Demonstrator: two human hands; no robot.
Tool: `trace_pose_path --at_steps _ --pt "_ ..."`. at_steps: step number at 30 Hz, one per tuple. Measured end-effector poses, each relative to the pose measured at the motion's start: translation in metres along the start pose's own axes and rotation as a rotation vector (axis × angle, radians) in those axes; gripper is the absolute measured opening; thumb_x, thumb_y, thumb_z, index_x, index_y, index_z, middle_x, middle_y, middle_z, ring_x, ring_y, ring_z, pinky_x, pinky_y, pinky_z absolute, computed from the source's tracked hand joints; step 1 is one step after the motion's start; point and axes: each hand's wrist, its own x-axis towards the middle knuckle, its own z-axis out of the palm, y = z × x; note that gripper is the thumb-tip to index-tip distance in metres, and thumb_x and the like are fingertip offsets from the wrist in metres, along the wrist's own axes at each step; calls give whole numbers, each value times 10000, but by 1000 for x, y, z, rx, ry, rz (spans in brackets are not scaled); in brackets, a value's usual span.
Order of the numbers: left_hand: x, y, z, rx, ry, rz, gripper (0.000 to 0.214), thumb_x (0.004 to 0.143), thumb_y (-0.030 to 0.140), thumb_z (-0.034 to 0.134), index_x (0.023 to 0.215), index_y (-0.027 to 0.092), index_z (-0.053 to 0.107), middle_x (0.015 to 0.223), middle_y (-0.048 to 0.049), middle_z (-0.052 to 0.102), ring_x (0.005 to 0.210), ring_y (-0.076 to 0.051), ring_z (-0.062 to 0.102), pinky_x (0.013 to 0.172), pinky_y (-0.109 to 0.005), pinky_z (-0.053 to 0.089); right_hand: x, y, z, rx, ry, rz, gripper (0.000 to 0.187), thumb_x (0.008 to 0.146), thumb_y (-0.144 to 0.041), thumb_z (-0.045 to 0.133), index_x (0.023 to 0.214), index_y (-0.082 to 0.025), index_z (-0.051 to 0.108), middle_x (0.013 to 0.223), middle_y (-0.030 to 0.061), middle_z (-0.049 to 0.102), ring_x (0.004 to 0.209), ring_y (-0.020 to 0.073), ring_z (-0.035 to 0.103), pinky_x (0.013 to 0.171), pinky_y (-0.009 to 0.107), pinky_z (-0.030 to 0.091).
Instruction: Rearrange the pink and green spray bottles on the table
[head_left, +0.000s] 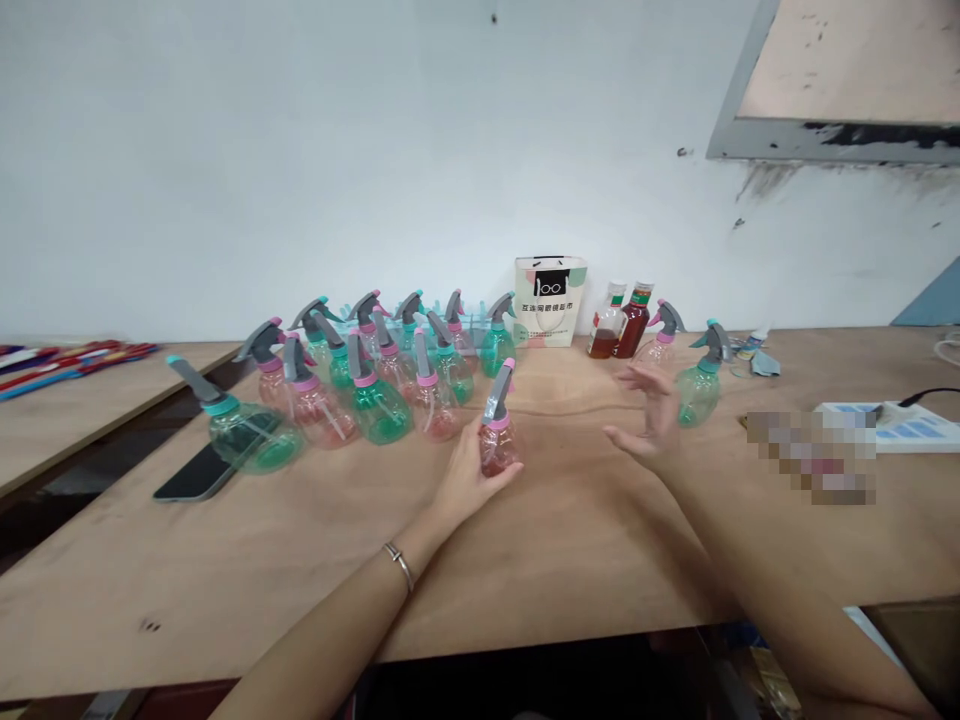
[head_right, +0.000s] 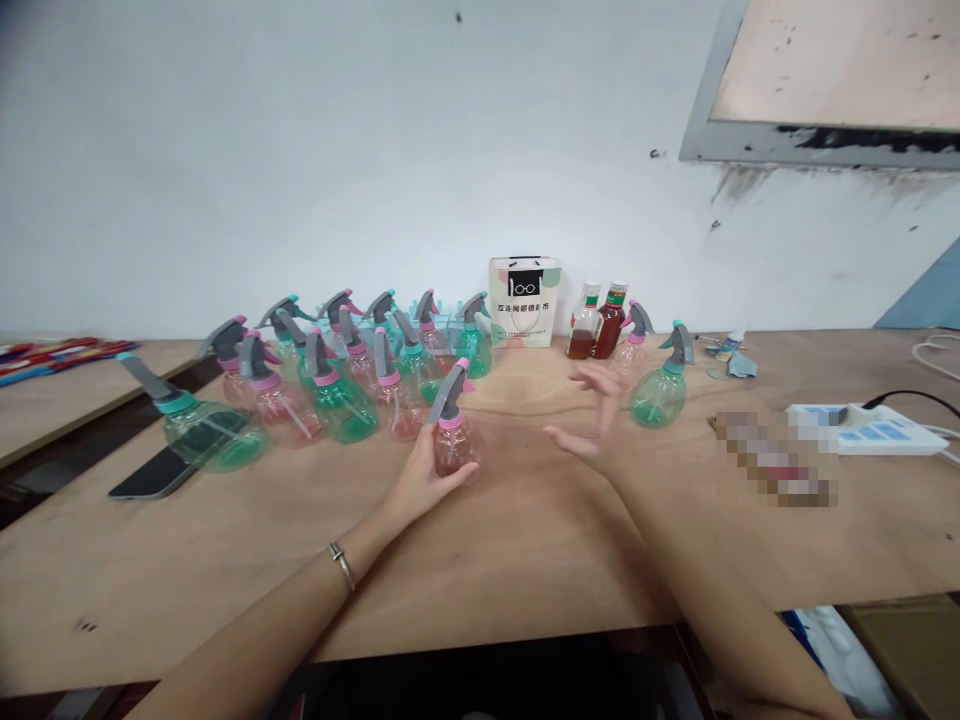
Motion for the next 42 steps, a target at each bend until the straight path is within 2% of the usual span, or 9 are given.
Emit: trace_pose_path --at_steps 4,8,10,14,18,25,28,35,42 --pt "-3 1 3 40 -21 26 797 773 399 756 1418 203 332 1359 -154 549 1265 -321 567 1046 -501 473 13 -50 29 160 -261 102 789 815 -467 742 1465 -280 335 1412 154 501 1283 330 549 1033 547 483" --pt "-10 5 11 171 16 105 854 789 391 737 1486 222 274 1334 -150 553 1216 -310 573 993 -488 484 14 -73 65 289 -421 327 958 779 -491 774 1536 -271 230 1593 177 331 1473 351 362 1182 603 330" --pt "-15 9 17 313 62 112 902 766 460 765 1494 233 283 1305 -150 563 1193 -325 564 970 -509 476 15 -81 82 368 -432 408 978 766 -482 781 1540 -273 220 1616 169 302 1498 343 326 1194 588 325" --pt "-24 14 28 545 142 152 967 686 606 804 1448 185 385 1259 -196 569 1162 -361 554 929 -524 465 22 -96 106 525 -344 537 741 811 -495 717 1435 -283 378 1525 140 454 1433 324 435 1066 520 501" --pt "-26 14 34 617 204 204 1022 669 689 768 1440 129 398 1268 -242 557 1151 -374 556 883 -499 475 28 -102 116 556 -213 514 561 846 -472 683 1331 -274 483 1356 113 608 1329 273 550 1143 497 424" --pt "-22 14 25 481 258 433 1135 682 830 622 1534 160 283 1282 -224 528 1176 -357 535 929 -494 470 41 -96 105 641 -85 540 291 860 -439 656 1087 -258 640 1075 63 728 1080 237 684 1051 453 497" --pt "-17 13 8 313 382 504 913 842 768 489 1519 193 278 1285 -183 496 1195 -307 531 987 -480 474 59 -88 87 754 -89 614 260 832 -456 672 990 -250 662 919 32 735 994 240 713 992 436 536" --pt "7 -9 -23 228 602 292 407 946 337 537 1325 218 450 1267 -133 477 1251 -260 489 1090 -489 411 84 -76 55 1027 -87 720 361 798 -557 622 880 -206 631 759 52 704 835 276 739 772 434 624" --pt "26 -36 -27 207 674 68 522 871 326 609 1334 201 402 1312 -150 430 1303 -281 445 1126 -522 375 83 -71 51 1144 -328 758 424 805 -600 582 921 -195 623 771 78 722 824 285 733 774 473 618"
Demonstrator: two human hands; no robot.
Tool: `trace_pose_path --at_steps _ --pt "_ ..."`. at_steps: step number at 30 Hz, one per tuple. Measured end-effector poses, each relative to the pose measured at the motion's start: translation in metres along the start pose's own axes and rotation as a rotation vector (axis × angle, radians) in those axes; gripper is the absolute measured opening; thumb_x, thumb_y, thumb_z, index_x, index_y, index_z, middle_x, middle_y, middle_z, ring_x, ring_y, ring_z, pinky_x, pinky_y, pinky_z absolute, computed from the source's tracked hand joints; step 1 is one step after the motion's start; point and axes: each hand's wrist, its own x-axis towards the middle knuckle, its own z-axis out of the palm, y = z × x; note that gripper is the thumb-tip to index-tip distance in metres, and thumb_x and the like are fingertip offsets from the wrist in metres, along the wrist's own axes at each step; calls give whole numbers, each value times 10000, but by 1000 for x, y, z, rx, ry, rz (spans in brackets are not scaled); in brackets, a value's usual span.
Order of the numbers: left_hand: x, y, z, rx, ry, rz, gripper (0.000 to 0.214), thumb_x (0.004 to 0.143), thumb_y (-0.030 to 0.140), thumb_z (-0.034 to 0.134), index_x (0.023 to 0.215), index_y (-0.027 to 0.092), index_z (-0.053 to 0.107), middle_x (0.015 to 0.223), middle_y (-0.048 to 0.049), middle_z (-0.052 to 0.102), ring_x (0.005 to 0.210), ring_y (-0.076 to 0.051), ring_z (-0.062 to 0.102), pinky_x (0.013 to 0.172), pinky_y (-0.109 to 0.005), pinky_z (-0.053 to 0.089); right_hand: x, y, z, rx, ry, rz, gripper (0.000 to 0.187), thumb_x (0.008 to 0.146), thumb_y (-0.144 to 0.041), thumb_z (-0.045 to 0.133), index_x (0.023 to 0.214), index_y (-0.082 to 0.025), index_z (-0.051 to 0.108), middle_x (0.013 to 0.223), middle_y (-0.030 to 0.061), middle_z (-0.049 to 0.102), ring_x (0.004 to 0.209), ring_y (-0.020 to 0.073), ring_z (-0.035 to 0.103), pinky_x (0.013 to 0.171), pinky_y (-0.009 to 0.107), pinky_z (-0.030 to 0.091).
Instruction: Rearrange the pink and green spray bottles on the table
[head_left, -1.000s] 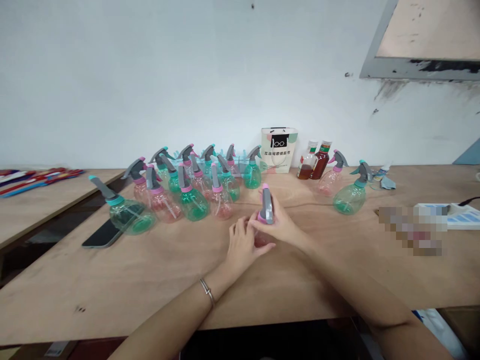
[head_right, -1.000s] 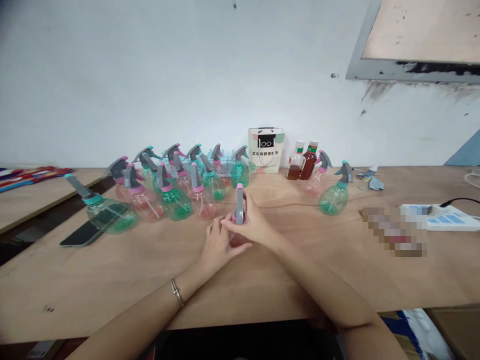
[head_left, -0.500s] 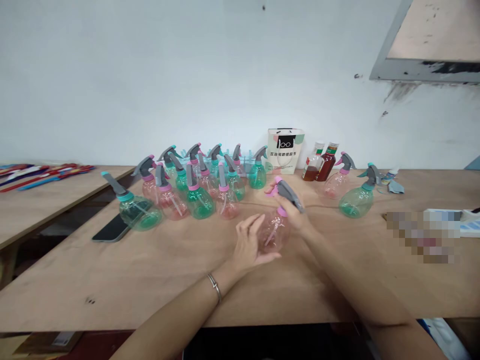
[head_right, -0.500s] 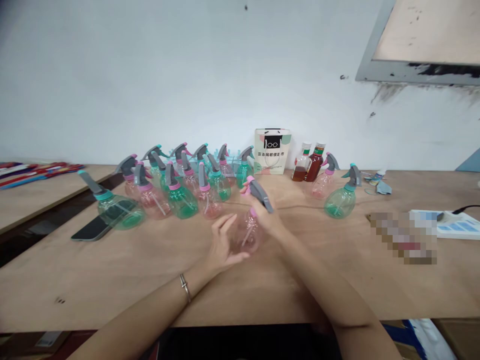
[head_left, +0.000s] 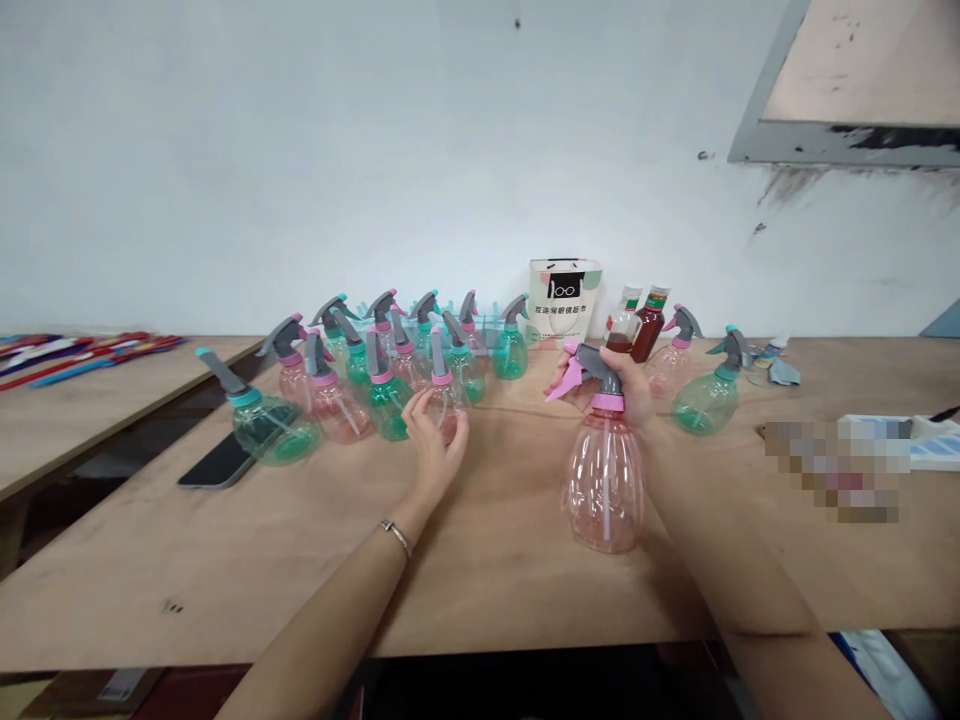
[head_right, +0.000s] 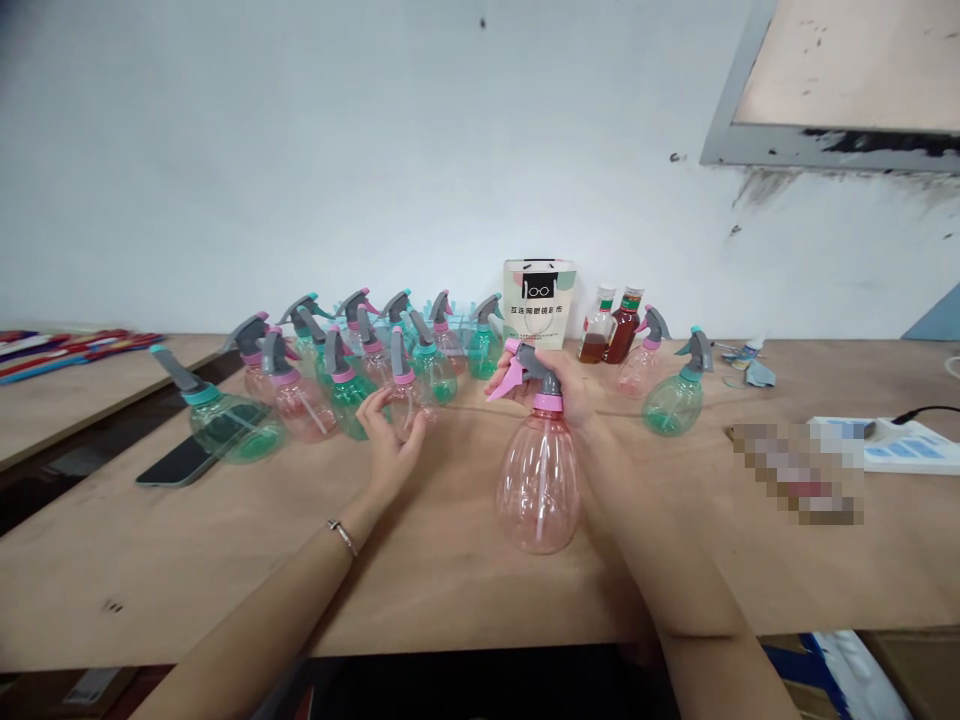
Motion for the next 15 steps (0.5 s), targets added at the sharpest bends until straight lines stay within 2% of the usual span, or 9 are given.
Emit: trace_pose_path --at_steps 6,10,13,15 --pt "-1 -4 3 31 -16 -5 659 862 326 634 1418 176 313 1441 -203 341 1424 -321 343 1179 -559 310 0 -5 -1 -21 -67 14 409 795 -570 612 890 -172 622 629 49 657 636 243 677 603 387 595" --pt "-10 9 -5 41 -12 196 642 869 303 639 1412 192 315 1431 -201 377 1418 -322 384 1163 -561 344 -1 -7 -5 -30 -97 37 413 797 -571 600 915 -177 627 690 60 681 696 254 690 670 426 605" --pt "-15 24 2 -10 -145 371 603 890 279 617 1409 204 320 1393 -190 452 1371 -296 461 1118 -521 420 -2 -8 -5 -36 -92 8 446 787 -600 588 941 -184 632 750 74 703 775 277 707 717 459 607" --pt "-10 31 19 -60 -284 427 590 914 267 578 1430 203 299 1409 -192 464 1376 -281 467 1120 -503 427 -3 -9 -4 -55 -89 -2 447 789 -604 580 934 -185 639 697 65 685 754 278 702 700 450 607"
